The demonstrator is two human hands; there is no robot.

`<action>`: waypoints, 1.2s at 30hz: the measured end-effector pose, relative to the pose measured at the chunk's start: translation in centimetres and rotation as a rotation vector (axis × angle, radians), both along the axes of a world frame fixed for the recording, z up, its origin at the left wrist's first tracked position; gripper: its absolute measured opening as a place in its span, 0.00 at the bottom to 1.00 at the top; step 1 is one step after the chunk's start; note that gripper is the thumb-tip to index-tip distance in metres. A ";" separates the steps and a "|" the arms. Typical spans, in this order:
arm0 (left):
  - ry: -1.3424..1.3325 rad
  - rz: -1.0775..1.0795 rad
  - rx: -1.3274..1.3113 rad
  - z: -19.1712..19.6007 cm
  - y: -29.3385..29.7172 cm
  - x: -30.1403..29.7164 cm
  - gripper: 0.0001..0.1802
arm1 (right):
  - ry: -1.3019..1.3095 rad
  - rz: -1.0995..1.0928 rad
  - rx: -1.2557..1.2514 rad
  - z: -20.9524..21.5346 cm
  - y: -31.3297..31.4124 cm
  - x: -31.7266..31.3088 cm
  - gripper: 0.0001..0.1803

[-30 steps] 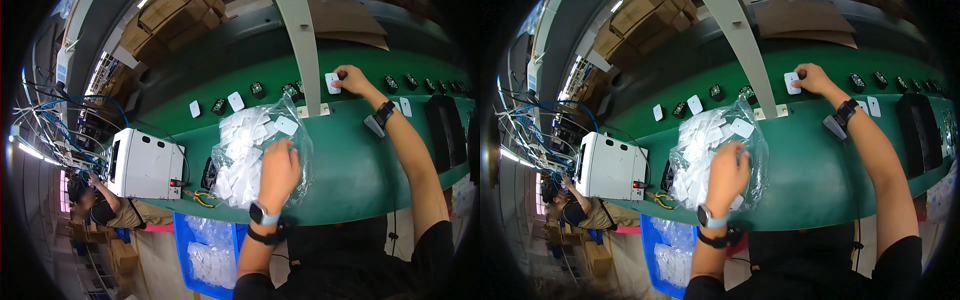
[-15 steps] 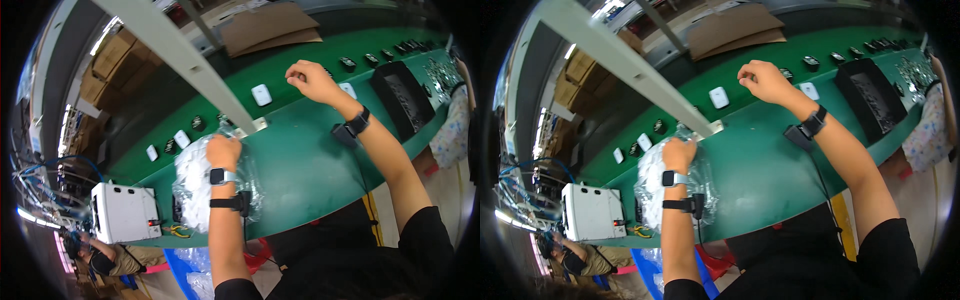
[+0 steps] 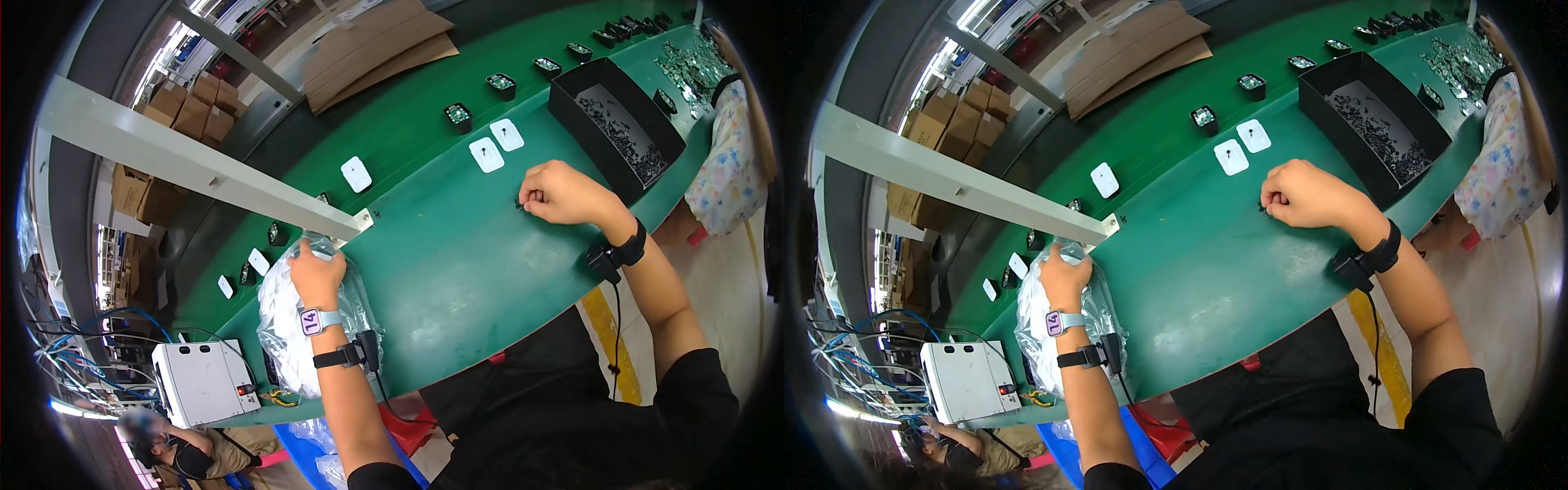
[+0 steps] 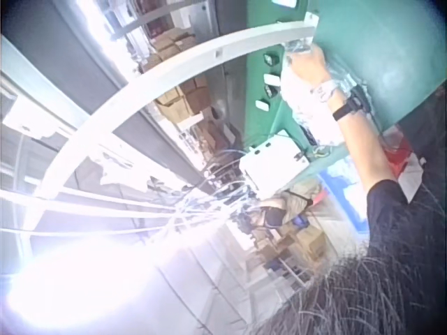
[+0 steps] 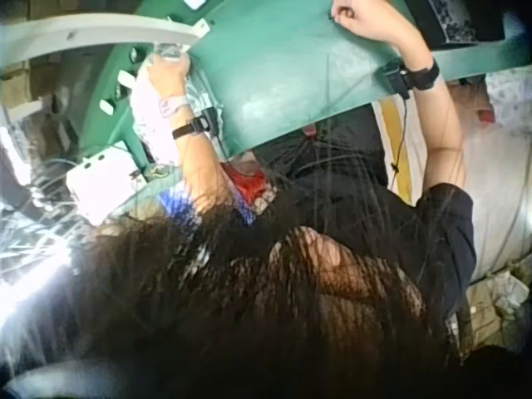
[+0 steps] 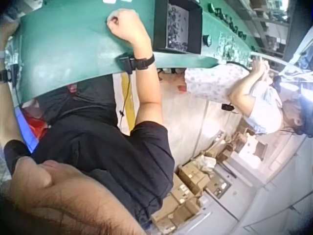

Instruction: The person assembles small electronic devices at a workstation. They repeatedly pick up white plastic casings and green circuit boards, insert the boards into the casings, and secure them with small screws. The person handles the components one at a time, placing finished units on the table.

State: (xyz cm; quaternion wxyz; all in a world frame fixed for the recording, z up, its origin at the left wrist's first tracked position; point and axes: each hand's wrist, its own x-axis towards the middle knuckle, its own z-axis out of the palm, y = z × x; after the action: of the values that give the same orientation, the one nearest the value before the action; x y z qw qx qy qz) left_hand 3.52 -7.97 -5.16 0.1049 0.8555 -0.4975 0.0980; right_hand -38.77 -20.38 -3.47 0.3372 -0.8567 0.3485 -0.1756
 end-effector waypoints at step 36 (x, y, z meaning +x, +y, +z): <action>1.906 -0.480 -0.621 -1.6 0.9 -17.3 0.31 | -0.389 0.197 -0.675 0.5 1.8 10.2 0.10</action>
State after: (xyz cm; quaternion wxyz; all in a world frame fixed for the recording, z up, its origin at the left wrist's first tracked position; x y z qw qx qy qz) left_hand -13.75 -7.05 -6.79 0.6890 0.3914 -0.3184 -0.5204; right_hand -28.54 -18.58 -2.93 0.1119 -0.8993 0.1171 -0.4061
